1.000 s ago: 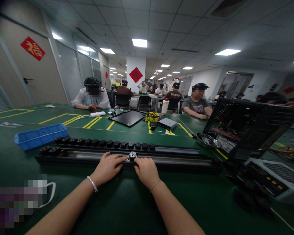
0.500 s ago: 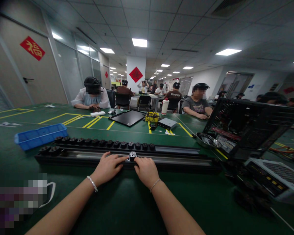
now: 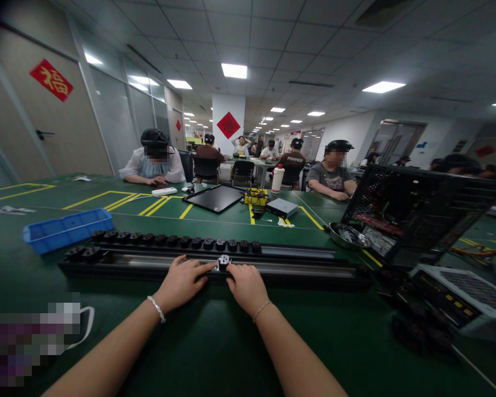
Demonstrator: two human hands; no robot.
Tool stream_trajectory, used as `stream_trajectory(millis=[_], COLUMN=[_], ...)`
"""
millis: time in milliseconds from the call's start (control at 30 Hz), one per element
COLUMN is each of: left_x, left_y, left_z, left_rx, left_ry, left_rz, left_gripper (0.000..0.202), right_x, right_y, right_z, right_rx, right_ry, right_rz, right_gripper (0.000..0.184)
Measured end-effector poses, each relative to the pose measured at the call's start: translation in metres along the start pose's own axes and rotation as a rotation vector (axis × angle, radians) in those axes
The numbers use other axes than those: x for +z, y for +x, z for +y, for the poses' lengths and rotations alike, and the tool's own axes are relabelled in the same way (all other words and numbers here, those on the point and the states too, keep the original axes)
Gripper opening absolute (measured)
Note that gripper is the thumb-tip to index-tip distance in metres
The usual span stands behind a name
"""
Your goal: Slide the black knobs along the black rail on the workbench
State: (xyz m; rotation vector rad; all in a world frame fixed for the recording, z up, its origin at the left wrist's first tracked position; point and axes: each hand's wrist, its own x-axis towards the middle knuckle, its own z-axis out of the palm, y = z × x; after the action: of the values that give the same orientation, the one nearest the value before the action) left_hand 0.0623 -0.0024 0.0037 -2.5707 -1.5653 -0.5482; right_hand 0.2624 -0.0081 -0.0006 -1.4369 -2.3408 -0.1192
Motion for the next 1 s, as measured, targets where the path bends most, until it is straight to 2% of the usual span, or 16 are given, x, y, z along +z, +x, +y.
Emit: stream_trajectory(millis=[333, 700, 1000], left_x=[0.0022, -0.0026, 0.0007], left_y=[-0.0007, -0.0008, -0.0011], left_z=[-0.0005, 0.0034, 0.0020], left_rx=[0.002, -0.006, -0.004], left_ry=[-0.024, -0.003, -0.011], left_rz=[0.015, 0.026, 0.050], left_gripper=[0.041, 0.040, 0.039], right_x=[-0.0027, 0.0008, 0.0003], right_y=[-0.0064, -0.0058, -0.0054], right_z=[-0.0006, 0.0010, 0.0017], right_rx=[0.023, 0.029, 0.021], right_ry=[-0.035, -0.019, -0.016], right_rz=[0.018, 0.033, 0.042], right_gripper=[0.025, 0.021, 0.018])
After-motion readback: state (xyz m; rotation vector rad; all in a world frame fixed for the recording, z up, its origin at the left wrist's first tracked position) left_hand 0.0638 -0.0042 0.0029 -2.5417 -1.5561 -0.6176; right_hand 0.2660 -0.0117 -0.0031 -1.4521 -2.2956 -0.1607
